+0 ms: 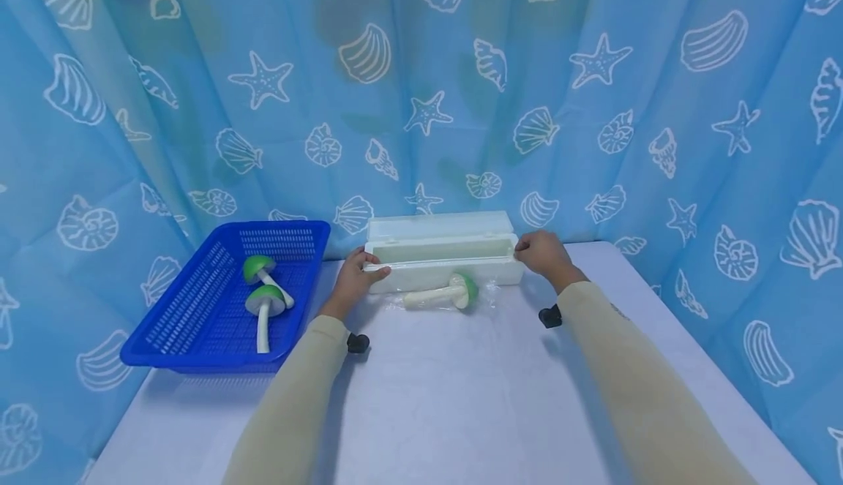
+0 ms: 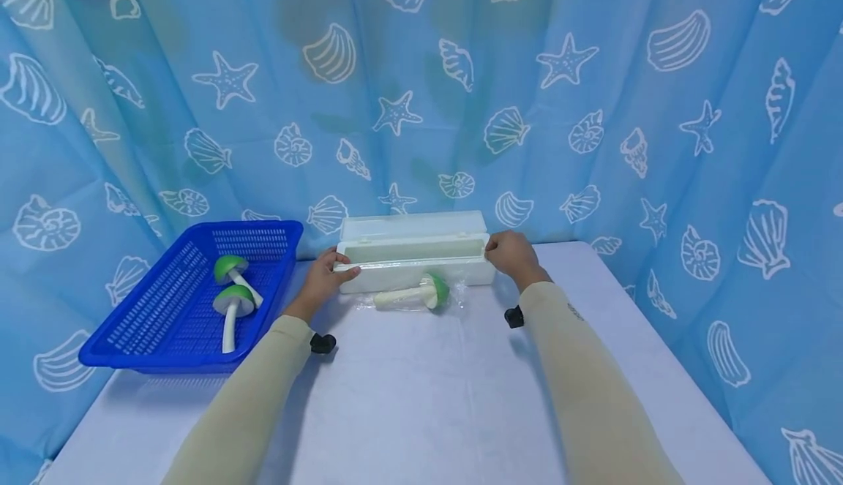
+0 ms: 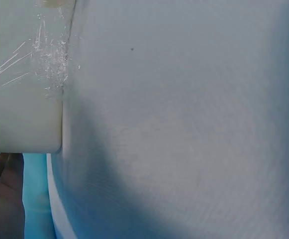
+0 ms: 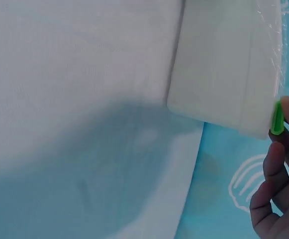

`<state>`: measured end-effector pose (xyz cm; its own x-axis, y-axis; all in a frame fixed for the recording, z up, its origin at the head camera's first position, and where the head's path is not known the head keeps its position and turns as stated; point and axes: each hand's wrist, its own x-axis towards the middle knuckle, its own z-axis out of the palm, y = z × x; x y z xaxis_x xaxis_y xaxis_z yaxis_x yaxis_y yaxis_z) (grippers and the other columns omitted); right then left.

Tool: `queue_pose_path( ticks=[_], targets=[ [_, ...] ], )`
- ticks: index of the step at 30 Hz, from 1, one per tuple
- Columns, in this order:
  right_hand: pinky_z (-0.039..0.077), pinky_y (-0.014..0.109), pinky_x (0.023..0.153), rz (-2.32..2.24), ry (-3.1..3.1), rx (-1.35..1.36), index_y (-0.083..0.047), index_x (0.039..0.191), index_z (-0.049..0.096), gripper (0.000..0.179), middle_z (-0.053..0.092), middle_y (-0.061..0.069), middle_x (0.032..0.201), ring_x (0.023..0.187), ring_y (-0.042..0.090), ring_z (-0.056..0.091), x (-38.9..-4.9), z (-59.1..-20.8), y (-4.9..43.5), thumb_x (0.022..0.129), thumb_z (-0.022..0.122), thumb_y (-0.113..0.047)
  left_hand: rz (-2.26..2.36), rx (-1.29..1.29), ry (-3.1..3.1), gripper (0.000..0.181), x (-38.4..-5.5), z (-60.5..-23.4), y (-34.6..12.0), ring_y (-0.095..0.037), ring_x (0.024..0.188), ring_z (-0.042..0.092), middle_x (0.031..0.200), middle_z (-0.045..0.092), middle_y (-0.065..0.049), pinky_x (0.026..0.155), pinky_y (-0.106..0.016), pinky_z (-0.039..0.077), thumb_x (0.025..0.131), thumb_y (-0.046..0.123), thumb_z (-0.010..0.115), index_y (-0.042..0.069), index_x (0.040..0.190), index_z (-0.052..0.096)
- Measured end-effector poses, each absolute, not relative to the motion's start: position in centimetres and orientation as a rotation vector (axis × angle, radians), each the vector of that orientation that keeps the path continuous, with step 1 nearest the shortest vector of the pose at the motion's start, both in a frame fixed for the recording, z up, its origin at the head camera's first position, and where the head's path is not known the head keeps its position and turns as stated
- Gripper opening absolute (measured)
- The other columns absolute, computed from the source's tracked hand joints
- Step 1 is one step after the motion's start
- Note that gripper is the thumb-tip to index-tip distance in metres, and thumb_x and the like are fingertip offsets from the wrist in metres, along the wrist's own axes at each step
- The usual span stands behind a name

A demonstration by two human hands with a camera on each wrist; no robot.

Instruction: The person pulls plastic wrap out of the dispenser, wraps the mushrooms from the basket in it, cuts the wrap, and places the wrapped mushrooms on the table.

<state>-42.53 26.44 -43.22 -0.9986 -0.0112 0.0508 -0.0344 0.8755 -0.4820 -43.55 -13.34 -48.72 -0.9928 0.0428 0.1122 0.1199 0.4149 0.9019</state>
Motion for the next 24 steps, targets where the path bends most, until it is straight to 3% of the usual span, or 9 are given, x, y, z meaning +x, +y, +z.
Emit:
queue_pose_path(
  ticks=[3,10,17,21,24],
  targets=[
    [0.050,0.046,0.078,0.761,-2.984,0.086,-0.005,0.106,0.069,0.020,0.066,0.013,0.106,0.096,0.031,0.060,-42.4,-43.5,26.5,0.096,0.060,-0.020,-1.640,-0.149,-2.585,0.029,-43.4,-48.6,-13.1,-0.037,0.144,0.017,0.156,0.027,-0.016,0.113,-0.054,0.017,0.086,0.026,0.076,0.005,0.098,0.060],
    [0.039,0.053,0.100,0.557,-3.001,0.363,-0.002,0.122,0.066,0.038,0.062,0.016,0.124,0.120,0.038,0.051,-42.0,-43.6,25.4,0.095,0.064,-0.029,-1.551,-0.222,-2.623,0.029,-42.7,-48.1,-12.9,-0.039,0.143,0.018,0.156,0.025,-0.016,0.111,-0.057,0.020,0.091,0.031,0.070,0.008,0.108,0.065],
    [0.047,0.044,0.089,0.435,-2.805,0.520,-0.006,0.096,0.072,0.013,0.067,0.006,0.097,0.099,0.027,0.058,-41.1,-45.1,24.2,0.092,0.069,-0.018,-1.483,-0.311,-2.625,0.049,-42.1,-48.5,-13.0,-0.042,0.140,0.023,0.154,0.025,-0.021,0.110,-0.056,0.024,0.088,0.033,0.073,0.009,0.129,0.062],
    [0.049,0.043,0.086,0.593,-2.744,0.562,-0.005,0.109,0.067,0.015,0.066,0.008,0.101,0.099,0.026,0.060,-40.2,-45.5,23.0,0.097,0.061,-0.013,-1.320,-0.319,-2.580,0.044,-41.4,-48.2,-12.9,-0.037,0.129,0.037,0.140,0.040,-0.018,0.105,-0.052,0.034,0.084,0.036,0.077,0.010,0.118,0.067],
    [0.048,0.044,0.088,0.816,-2.771,0.515,-0.005,0.128,0.057,0.028,0.064,0.011,0.107,0.102,0.028,0.061,-39.7,-45.6,21.8,0.102,0.049,-0.010,-1.227,-0.382,-2.568,0.033,-40.7,-47.7,-12.7,-0.030,0.108,0.051,0.117,0.054,-0.012,0.090,-0.046,0.045,0.086,0.034,0.075,0.008,0.105,0.070]
  ],
)
